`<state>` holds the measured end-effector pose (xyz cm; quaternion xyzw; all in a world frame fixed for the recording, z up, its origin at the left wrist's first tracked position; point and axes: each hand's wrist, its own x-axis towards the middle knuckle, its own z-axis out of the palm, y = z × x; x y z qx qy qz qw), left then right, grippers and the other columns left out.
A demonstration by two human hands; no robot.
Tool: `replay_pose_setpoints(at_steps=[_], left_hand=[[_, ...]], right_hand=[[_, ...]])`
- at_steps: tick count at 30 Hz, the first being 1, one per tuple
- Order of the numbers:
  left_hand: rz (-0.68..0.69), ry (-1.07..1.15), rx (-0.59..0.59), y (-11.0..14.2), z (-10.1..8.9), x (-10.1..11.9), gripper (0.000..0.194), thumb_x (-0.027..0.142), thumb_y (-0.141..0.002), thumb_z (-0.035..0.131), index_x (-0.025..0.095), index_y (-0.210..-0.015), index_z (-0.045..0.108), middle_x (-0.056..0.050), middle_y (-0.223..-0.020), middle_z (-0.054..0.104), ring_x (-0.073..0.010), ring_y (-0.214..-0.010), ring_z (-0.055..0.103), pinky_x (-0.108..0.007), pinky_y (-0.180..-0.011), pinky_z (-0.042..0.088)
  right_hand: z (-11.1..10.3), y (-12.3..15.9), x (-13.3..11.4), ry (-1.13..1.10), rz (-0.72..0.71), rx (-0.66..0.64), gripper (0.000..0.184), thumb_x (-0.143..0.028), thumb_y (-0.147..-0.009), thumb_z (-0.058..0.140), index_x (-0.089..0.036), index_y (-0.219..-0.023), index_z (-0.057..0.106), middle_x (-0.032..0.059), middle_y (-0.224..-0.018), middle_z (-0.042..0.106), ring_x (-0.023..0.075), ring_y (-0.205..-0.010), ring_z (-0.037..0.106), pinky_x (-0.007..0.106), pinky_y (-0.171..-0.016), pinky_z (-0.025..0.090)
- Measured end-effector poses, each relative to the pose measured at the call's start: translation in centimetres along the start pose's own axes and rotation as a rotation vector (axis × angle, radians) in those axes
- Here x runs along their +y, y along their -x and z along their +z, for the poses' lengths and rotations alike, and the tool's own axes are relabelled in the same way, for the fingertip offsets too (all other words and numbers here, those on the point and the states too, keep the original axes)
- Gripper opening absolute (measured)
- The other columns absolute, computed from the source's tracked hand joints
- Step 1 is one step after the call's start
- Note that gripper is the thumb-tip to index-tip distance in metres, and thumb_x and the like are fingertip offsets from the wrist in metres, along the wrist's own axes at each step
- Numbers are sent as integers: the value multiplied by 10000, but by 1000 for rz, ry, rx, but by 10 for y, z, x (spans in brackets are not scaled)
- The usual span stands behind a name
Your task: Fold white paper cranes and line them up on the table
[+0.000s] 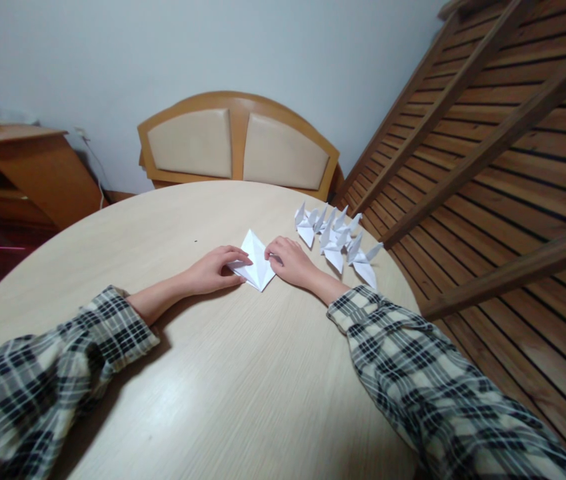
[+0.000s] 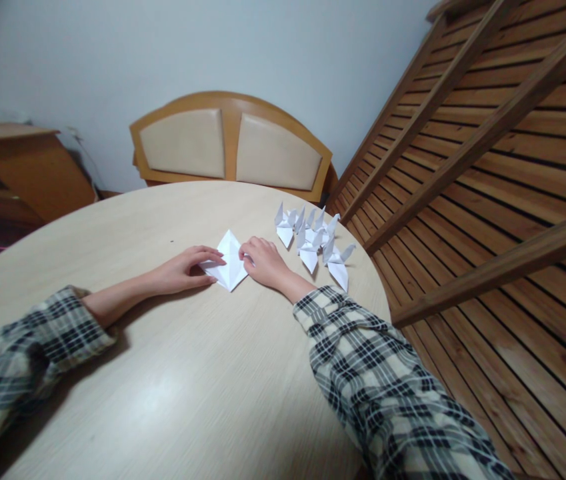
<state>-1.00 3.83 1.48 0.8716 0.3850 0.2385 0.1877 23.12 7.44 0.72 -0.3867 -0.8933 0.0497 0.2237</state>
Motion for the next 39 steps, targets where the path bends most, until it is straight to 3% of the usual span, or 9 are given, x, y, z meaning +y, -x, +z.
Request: replay_pose_setpoints(at_steps=[7, 14, 25, 30, 39], left_hand=[[-9, -64, 24, 1, 2, 2, 354, 144, -834, 508, 185, -1162, 633, -113, -1224, 617, -225, -1141, 560, -429, -1030, 423], [-12, -229, 47, 3, 8, 3, 462, 172, -870, 474, 125, -1328, 515, -162, -1299, 589, -256, -1194, 536, -442, -1034, 427], [-70, -203, 84, 3, 8, 3, 425, 162, -852, 490, 160, -1270, 565, -125, -1242, 638, -234, -1151, 575, -417, -1003, 454], [-91, -187, 94, 2, 8, 2, 379, 173, -878, 473, 153, -1240, 582, -134, -1207, 655, -237, -1110, 596, -424, -971, 470], [-137, -164, 119, 1, 8, 0, 350, 181, -905, 423, 175, -1195, 619, -117, -1213, 669, -228, -1106, 612, -423, -994, 462]], right_hand=[[1, -1, 1, -5, -13, 4, 174, -132, -858, 464, -200, -918, 613, 67, -1001, 593, 214, -1004, 519, 351, -899, 368], [3, -4, 4, -45, -19, 50, 245, -191, -955, 386, -184, -1054, 610, 73, -1048, 639, 197, -1015, 548, 349, -920, 375], [-8, -4, -3, -190, -35, 56, 283, -181, -978, 358, -176, -1129, 596, 52, -995, 715, 171, -946, 643, 337, -890, 425], [-10, -3, -7, -171, -52, 68, 278, -297, -1000, 395, -188, -1129, 616, 57, -1118, 699, 175, -997, 645, 321, -900, 427], [-12, -2, -7, -174, -69, 40, 365, -402, -1021, 344, -204, -1109, 637, 51, -1122, 700, 171, -1000, 641, 320, -887, 426]])
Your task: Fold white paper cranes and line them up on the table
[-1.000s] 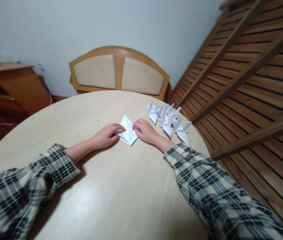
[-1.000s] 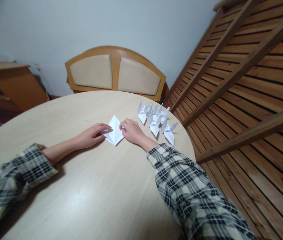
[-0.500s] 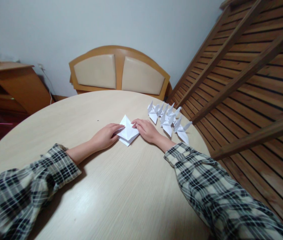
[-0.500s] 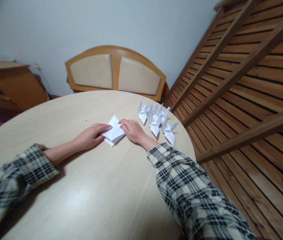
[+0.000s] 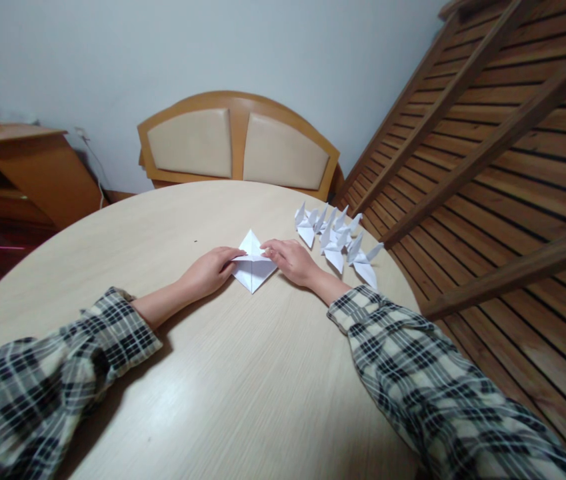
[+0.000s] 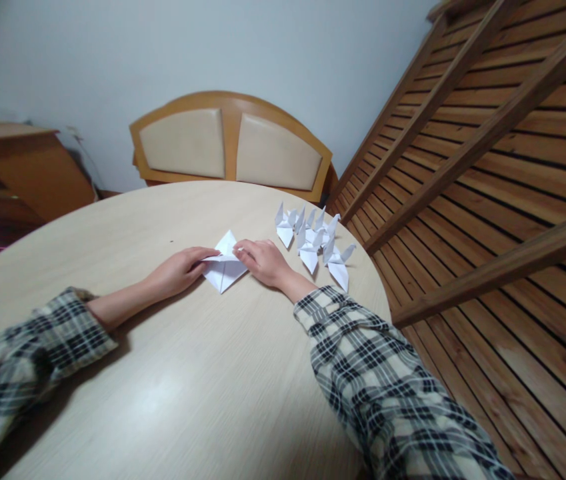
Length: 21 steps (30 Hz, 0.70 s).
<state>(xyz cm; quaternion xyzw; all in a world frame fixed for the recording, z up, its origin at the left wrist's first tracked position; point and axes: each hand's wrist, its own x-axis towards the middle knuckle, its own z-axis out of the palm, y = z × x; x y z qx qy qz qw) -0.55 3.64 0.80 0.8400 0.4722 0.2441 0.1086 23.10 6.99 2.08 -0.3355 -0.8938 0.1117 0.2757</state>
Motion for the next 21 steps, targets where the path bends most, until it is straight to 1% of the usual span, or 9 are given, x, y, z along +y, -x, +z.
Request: replay_pose_setpoints(at_steps=[5, 9, 12, 15, 21], left_hand=[[-20, 32, 4, -1, -2, 2, 349, 174, -896, 415, 200, -1157, 644, -95, -1174, 693, -229, -1070, 627, -426, -970, 472], [-59, 62, -1, -1, -6, 7, 340, 216, -914, 395, 175, -1126, 658, -113, -1118, 709, -247, -1005, 643, -431, -911, 494], [-99, 54, 19, -1, -7, 9, 337, 273, -932, 393, 157, -1095, 664, -127, -1081, 714, -256, -974, 646, -430, -884, 497], [-103, 51, 40, -1, -7, 8, 325, 301, -939, 397, 172, -1078, 661, -110, -1042, 720, -245, -937, 646, -417, -859, 498], [-122, 78, 53, -1, -7, 7, 308, 327, -943, 398, 187, -1012, 664, -83, -965, 723, -218, -849, 638, -374, -801, 488]], right_hand=[[1, 0, 1, 33, -18, -22, 348, -431, -998, 400, -210, -1098, 651, 48, -1115, 704, 178, -985, 638, 322, -873, 409], [2, 1, 0, 89, -28, -18, 308, -441, -937, 515, -206, -1074, 658, 41, -1031, 718, 195, -936, 635, 327, -843, 401], [5, 1, 1, 137, -24, -22, 252, -350, -907, 549, -203, -1083, 653, 49, -1029, 711, 209, -941, 621, 334, -844, 398], [8, 1, 5, 143, -20, -27, 241, -248, -888, 530, -200, -1089, 654, 58, -1053, 707, 213, -963, 615, 341, -862, 400], [12, 0, 10, 141, -24, -11, 215, -207, -892, 505, -183, -995, 692, 71, -994, 714, 205, -925, 614, 343, -849, 406]])
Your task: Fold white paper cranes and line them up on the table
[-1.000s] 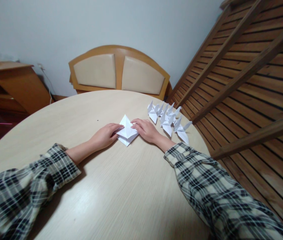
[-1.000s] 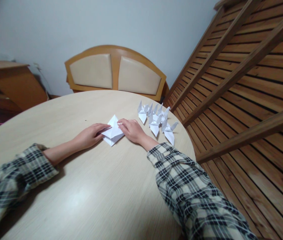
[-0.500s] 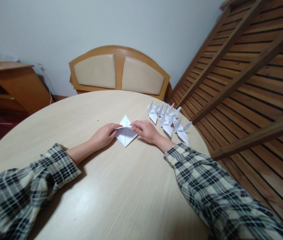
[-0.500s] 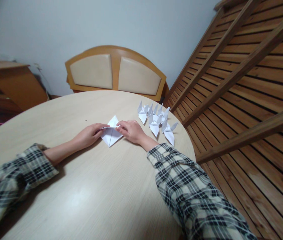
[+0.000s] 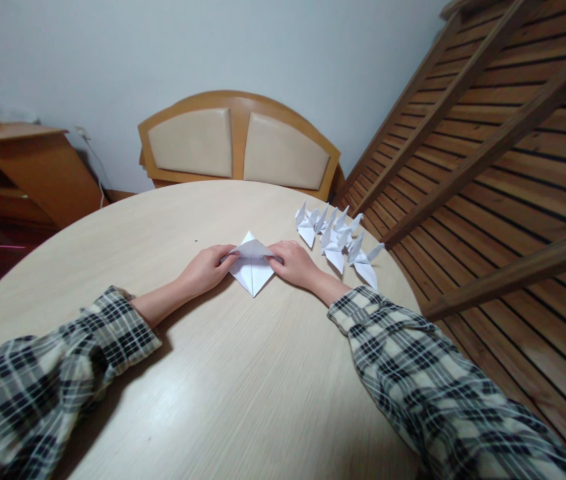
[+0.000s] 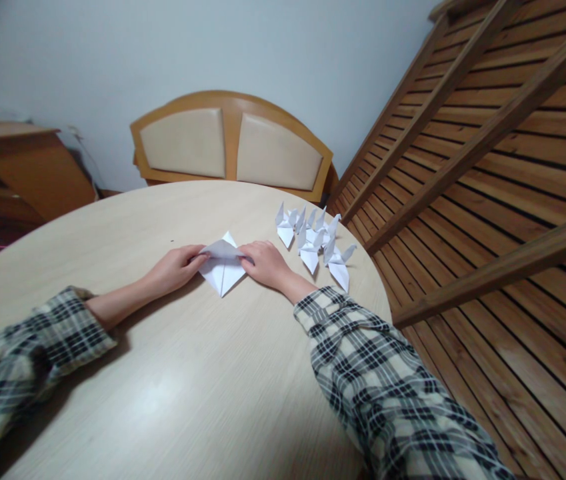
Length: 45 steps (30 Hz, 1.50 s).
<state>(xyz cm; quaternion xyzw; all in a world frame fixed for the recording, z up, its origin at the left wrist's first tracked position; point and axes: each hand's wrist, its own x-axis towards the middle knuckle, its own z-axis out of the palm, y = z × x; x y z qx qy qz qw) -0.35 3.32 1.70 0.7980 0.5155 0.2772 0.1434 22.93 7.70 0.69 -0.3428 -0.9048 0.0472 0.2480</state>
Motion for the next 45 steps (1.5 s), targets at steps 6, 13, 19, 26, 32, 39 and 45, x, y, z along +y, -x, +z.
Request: replay_pose_setpoints(at_steps=[6, 13, 19, 26, 32, 39, 45], left_hand=[[-52, 74, -9, -1, 0, -1, 355, 386, -940, 388, 164, -1005, 656, -75, -908, 712, -209, -793, 618, -352, -758, 470], [-56, 117, 0, -1, 1, -2, 378, 424, -949, 352, 164, -936, 626, -71, -862, 685, -213, -787, 600, -353, -756, 460], [-67, 261, 41, -2, 2, -5, 485, 508, -967, 296, 163, -912, 632, -91, -961, 699, -247, -917, 617, -411, -920, 452], [-26, 466, 14, -4, 1, -8, 483, 478, -975, 295, 173, -1033, 665, -96, -1159, 694, -259, -1114, 590, -421, -1080, 368], [9, 412, -9, -5, 1, -8, 445, 426, -972, 302, 169, -1082, 648, -122, -1202, 679, -259, -1124, 602, -428, -1053, 411], [38, 369, -49, -4, 1, -5, 451, 434, -962, 326, 151, -1157, 618, -149, -1246, 645, -255, -1148, 590, -430, -1072, 401], [133, 302, -62, -2, -1, -4, 432, 437, -962, 354, 174, -1196, 602, -114, -1239, 642, -245, -1153, 573, -421, -1079, 395]], right_hand=[[0, -1, -1, 5, 6, 17, 207, -186, -897, 488, -174, -924, 693, 70, -938, 715, 194, -863, 610, 318, -808, 409], [0, -1, -1, -86, 113, 81, 205, -178, -902, 491, -155, -869, 691, 78, -854, 708, 191, -804, 602, 288, -740, 397], [0, -1, 1, -215, 219, 131, 200, -201, -894, 502, -153, -816, 679, 55, -792, 686, 160, -703, 564, 261, -650, 349], [2, -2, 5, -291, 297, 143, 197, -229, -865, 516, -151, -725, 630, 17, -667, 607, 137, -624, 491, 253, -598, 302], [4, -2, 9, -344, 318, 144, 195, -257, -861, 508, -153, -744, 625, 16, -684, 600, 142, -640, 500, 256, -617, 322], [3, -1, 7, -344, 322, 131, 198, -272, -860, 517, -152, -738, 617, 13, -667, 588, 138, -632, 487, 263, -599, 307], [-1, -1, 2, -384, 321, 111, 194, -278, -866, 519, -153, -775, 637, 20, -707, 629, 140, -644, 507, 265, -612, 335]])
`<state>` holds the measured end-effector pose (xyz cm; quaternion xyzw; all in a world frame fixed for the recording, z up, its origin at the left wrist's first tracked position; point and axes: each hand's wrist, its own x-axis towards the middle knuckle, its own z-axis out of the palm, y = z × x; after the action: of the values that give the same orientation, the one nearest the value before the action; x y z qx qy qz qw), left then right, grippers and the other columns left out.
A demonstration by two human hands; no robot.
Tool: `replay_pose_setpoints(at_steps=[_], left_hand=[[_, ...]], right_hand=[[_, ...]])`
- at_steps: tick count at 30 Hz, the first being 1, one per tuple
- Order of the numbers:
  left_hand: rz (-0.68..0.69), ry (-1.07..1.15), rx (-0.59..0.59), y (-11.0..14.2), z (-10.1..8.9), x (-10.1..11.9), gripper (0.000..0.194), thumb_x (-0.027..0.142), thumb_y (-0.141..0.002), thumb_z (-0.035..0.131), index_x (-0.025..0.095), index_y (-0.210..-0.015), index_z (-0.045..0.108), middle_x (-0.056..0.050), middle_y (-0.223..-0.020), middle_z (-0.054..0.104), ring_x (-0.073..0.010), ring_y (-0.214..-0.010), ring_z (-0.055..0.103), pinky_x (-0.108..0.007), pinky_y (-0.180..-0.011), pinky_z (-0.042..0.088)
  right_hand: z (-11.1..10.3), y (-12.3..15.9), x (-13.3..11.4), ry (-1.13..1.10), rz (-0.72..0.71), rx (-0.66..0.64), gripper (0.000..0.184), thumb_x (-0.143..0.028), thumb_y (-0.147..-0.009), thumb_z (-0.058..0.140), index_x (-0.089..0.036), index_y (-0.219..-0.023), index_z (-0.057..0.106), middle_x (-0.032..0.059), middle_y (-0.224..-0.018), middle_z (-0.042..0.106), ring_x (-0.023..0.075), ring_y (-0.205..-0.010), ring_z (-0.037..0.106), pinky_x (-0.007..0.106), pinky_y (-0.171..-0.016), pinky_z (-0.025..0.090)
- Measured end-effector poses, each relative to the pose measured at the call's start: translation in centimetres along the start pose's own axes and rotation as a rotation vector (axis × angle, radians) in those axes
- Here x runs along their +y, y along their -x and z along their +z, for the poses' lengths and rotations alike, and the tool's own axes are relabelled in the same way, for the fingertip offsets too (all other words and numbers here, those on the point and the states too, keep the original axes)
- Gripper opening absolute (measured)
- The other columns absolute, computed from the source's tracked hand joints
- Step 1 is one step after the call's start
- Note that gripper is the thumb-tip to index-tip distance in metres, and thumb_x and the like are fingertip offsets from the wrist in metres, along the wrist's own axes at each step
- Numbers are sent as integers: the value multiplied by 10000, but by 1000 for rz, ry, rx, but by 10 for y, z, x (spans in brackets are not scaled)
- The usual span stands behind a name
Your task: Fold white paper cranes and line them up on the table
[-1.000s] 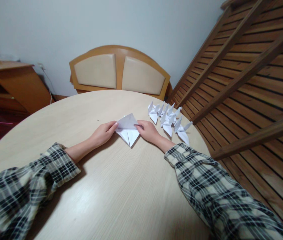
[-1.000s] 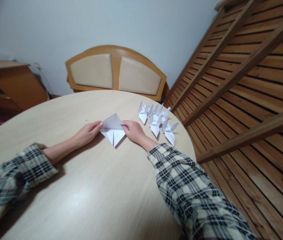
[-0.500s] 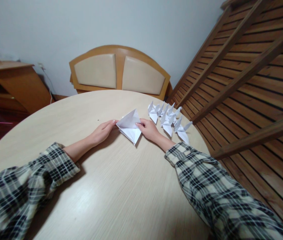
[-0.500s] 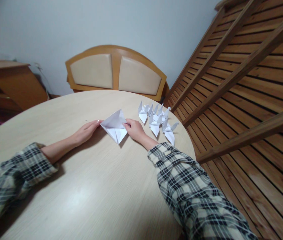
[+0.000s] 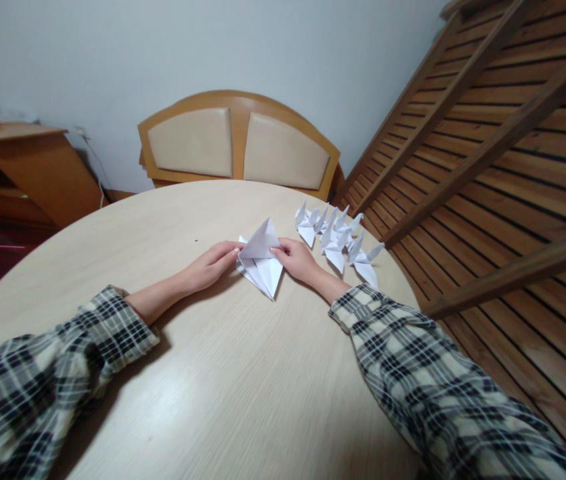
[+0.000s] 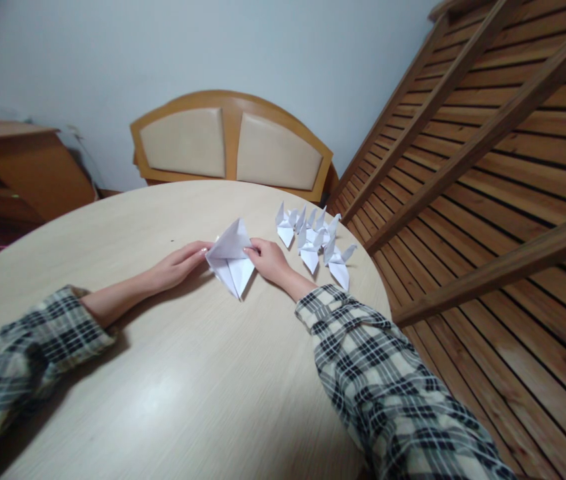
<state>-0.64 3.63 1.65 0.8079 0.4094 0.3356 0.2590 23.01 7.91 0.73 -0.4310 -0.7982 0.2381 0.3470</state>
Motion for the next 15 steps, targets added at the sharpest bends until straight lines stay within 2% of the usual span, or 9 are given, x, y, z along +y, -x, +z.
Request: replay_pose_setpoints(at_steps=[6, 15], left_hand=[[50, -51, -26, 2, 0, 1, 424, 427, -968, 367, 177, -1236, 580, -108, -1249, 631, -242, -1149, 566, -423, -1064, 404], [135, -134, -71, 1, 0, -1, 364, 410, -980, 364, 202, -1156, 605, -85, -1145, 653, -241, -1084, 573, -429, -1003, 429]], right_hand=[[0, 1, -2, -32, -15, -24, 193, -272, -879, 518, -156, -865, 671, 48, -831, 697, 157, -722, 571, 273, -677, 393], [-1, 2, -4, -52, -35, -66, 198, -284, -885, 521, -157, -826, 661, 52, -828, 689, 169, -750, 581, 285, -697, 414]])
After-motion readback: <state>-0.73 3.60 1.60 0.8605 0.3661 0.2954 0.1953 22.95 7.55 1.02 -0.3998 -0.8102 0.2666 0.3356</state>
